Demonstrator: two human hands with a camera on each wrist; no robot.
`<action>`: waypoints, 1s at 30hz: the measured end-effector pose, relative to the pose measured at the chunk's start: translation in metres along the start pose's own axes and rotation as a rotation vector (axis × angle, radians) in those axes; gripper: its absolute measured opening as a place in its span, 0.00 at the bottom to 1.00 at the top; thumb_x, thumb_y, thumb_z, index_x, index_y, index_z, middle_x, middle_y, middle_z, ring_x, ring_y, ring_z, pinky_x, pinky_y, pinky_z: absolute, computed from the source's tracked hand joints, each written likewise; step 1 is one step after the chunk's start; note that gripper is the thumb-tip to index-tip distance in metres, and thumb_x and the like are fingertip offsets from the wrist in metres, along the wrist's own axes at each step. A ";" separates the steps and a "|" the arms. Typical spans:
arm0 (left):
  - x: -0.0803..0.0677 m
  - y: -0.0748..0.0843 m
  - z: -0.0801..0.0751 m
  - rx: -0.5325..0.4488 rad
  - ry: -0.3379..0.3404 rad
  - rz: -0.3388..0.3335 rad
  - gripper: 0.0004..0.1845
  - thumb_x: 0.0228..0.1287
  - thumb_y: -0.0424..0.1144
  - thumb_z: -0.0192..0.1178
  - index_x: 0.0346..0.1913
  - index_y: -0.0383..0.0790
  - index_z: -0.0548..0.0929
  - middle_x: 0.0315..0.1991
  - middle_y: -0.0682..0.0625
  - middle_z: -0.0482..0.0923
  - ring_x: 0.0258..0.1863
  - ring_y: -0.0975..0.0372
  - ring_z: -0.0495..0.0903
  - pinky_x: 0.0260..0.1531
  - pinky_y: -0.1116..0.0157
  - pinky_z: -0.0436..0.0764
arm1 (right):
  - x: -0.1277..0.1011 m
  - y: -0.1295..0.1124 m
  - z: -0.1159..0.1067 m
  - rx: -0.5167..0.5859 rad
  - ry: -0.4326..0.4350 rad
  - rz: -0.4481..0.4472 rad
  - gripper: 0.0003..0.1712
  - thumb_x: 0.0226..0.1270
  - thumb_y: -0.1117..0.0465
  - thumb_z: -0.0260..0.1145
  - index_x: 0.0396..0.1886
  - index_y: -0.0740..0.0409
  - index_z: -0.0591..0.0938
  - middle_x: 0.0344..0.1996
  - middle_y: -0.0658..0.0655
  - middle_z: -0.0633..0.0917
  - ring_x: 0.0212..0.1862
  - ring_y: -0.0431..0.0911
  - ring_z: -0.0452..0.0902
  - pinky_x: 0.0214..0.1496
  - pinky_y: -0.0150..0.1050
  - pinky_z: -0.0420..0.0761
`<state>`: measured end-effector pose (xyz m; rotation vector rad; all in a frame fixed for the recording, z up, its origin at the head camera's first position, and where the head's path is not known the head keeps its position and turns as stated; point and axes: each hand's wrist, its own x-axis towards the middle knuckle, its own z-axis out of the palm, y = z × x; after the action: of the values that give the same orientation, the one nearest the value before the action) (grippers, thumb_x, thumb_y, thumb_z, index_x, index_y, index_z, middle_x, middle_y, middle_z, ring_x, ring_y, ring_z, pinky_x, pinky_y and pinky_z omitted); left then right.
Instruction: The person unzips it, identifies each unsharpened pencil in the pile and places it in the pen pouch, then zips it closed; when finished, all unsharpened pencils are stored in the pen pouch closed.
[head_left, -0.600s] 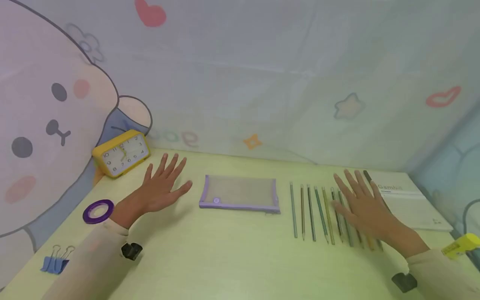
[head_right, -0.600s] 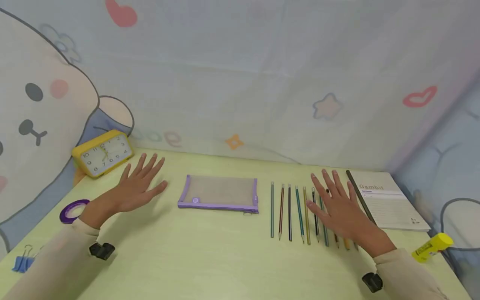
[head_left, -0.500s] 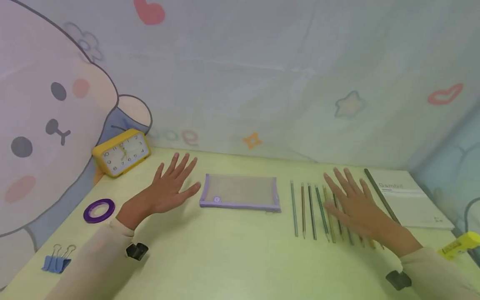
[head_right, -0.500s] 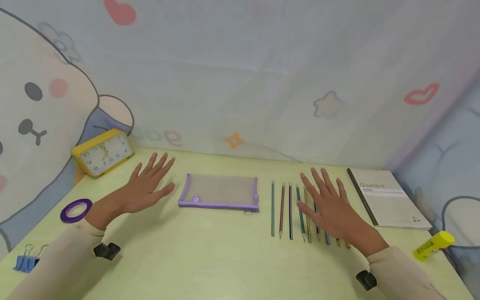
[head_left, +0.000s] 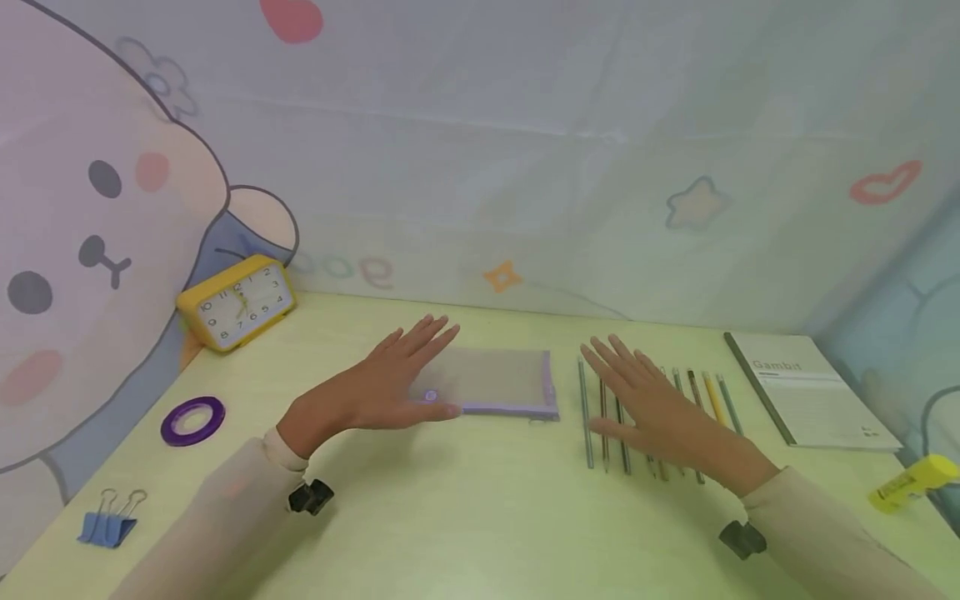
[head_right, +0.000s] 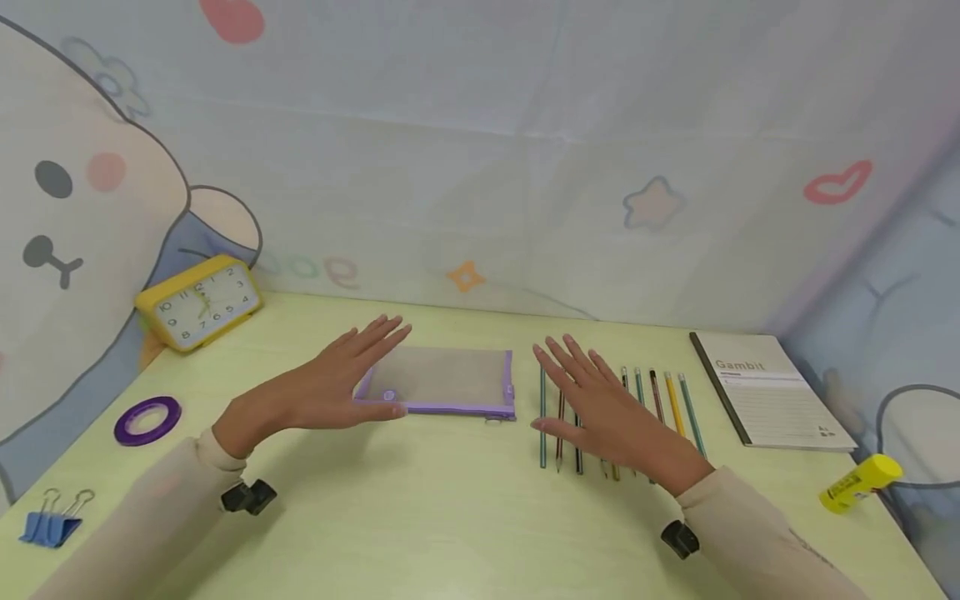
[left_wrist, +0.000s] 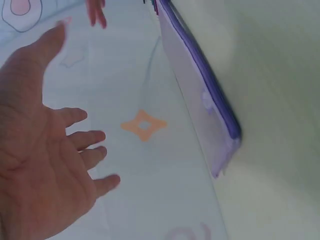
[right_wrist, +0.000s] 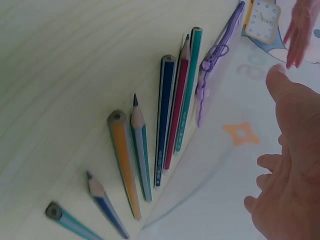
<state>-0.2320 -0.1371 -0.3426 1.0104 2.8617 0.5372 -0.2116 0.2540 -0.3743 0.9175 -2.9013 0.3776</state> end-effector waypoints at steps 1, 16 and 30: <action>0.003 0.002 -0.001 -0.013 0.003 0.022 0.52 0.65 0.71 0.56 0.83 0.54 0.46 0.84 0.53 0.40 0.84 0.56 0.41 0.80 0.47 0.47 | 0.002 -0.001 0.001 0.004 -0.010 -0.013 0.54 0.71 0.34 0.59 0.84 0.44 0.41 0.83 0.53 0.45 0.84 0.55 0.37 0.82 0.58 0.44; 0.071 0.044 0.025 0.001 -0.059 0.220 0.26 0.59 0.47 0.73 0.56 0.35 0.85 0.56 0.45 0.85 0.58 0.54 0.82 0.62 0.57 0.78 | 0.040 -0.008 0.014 0.076 -0.150 -0.108 0.39 0.71 0.50 0.67 0.77 0.54 0.66 0.77 0.58 0.67 0.75 0.57 0.66 0.72 0.55 0.70; 0.118 0.059 0.069 0.120 -0.125 0.284 0.08 0.61 0.38 0.70 0.26 0.41 0.89 0.18 0.60 0.71 0.22 0.68 0.64 0.27 0.74 0.68 | 0.056 -0.007 0.034 0.035 -0.082 -0.381 0.19 0.73 0.61 0.64 0.61 0.54 0.83 0.59 0.51 0.85 0.63 0.46 0.81 0.63 0.40 0.80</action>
<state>-0.2773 0.0001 -0.3804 1.4287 2.6834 0.3072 -0.2529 0.2088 -0.3981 1.4851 -2.7057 0.3670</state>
